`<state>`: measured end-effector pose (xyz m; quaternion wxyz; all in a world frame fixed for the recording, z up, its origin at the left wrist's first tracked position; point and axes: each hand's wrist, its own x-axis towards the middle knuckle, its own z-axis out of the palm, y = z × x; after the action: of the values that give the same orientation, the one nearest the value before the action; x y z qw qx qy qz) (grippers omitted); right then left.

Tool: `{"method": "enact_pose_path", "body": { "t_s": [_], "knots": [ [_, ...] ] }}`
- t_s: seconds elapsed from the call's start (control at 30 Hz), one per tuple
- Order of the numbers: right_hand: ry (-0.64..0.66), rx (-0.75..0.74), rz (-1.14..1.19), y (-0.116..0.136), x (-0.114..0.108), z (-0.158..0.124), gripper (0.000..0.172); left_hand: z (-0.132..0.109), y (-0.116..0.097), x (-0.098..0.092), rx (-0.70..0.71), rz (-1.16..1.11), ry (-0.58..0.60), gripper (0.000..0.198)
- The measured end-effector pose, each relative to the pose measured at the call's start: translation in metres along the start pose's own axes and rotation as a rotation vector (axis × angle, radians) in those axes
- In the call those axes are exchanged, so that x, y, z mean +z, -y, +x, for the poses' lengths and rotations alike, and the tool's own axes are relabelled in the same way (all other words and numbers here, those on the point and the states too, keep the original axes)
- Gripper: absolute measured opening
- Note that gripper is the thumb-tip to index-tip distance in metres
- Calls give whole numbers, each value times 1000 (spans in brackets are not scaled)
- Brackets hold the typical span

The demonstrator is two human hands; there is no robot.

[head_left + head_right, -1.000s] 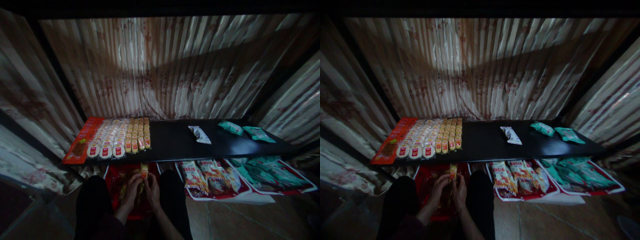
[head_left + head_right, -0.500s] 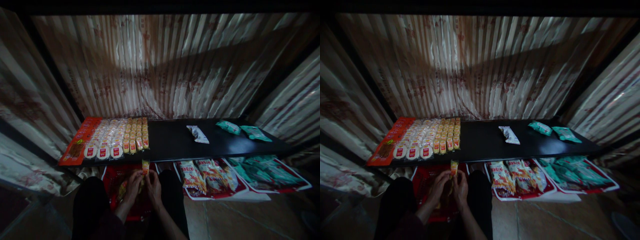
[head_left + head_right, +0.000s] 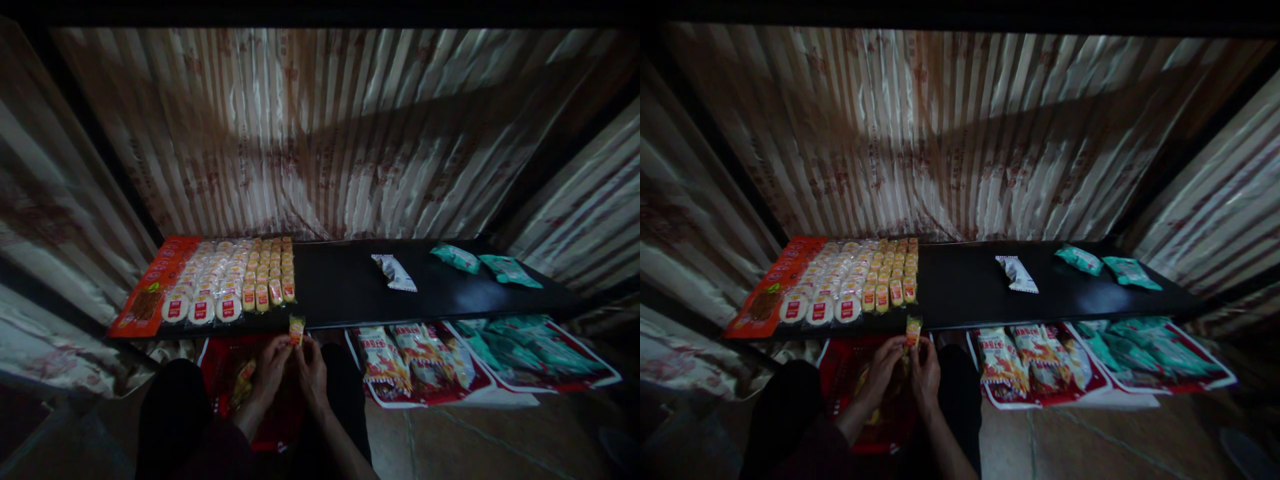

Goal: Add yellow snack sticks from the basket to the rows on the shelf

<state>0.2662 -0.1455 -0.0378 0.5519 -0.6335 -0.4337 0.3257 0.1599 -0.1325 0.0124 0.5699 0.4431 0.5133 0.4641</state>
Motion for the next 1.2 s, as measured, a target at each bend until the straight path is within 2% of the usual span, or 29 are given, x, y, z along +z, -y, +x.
{"method": "enact_pose_path", "body": {
  "t_s": [0.27,0.47,0.6,0.9,1.2],
  "knots": [
    [8,-12,6,11,-9,20,35,13,-9,13,40,49,15,27],
    [-41,-25,-110,27,-20,37,33,26,-17,27,103,62,19,23],
    [-26,-31,-190,33,-27,49,32,35,-21,35,133,78,36,21],
    [8,-29,-189,45,-30,70,35,54,-17,43,266,145,65,21],
    [69,-58,-300,42,-30,96,39,71,-13,54,243,223,10,23]
  ]
}}
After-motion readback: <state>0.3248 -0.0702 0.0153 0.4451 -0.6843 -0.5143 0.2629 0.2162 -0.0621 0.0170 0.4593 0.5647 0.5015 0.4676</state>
